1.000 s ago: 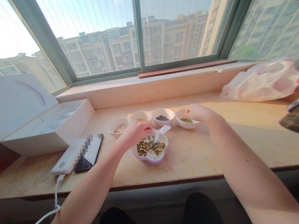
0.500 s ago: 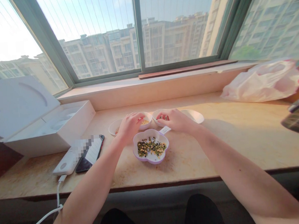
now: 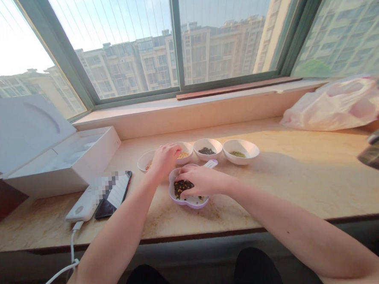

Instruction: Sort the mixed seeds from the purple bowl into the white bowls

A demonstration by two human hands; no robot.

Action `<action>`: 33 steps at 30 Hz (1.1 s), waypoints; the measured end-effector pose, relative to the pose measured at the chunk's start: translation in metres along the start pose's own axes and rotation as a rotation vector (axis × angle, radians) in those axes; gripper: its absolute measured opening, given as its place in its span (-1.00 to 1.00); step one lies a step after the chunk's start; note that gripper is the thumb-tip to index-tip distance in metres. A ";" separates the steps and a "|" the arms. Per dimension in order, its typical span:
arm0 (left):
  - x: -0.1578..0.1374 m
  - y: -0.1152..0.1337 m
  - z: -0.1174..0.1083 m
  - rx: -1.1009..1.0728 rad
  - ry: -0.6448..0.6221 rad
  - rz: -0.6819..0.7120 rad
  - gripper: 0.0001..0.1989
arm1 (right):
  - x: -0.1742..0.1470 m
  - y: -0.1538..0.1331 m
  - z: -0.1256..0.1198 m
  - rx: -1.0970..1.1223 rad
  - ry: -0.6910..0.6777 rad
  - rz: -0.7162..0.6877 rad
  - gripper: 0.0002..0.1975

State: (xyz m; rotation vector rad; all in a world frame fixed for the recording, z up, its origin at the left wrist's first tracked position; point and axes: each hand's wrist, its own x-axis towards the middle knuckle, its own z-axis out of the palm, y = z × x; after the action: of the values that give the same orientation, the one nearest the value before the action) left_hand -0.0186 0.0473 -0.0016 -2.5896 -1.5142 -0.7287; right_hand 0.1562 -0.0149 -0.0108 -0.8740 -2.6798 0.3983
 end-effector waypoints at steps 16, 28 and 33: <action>-0.007 0.011 -0.008 0.031 -0.019 -0.004 -0.74 | 0.009 0.004 0.006 0.237 0.001 0.057 -0.93; -0.011 0.020 -0.012 -0.052 -0.010 0.004 -0.72 | 0.006 0.007 0.001 0.278 0.044 0.099 -0.91; -0.013 0.018 -0.014 -0.143 -0.015 -0.039 -0.74 | 0.003 0.012 -0.007 0.310 0.127 0.105 -0.94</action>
State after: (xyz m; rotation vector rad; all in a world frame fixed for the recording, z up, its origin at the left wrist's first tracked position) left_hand -0.0143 0.0240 0.0090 -2.6793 -1.5764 -0.8532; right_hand 0.1627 -0.0027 -0.0078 -0.9116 -2.3782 0.7332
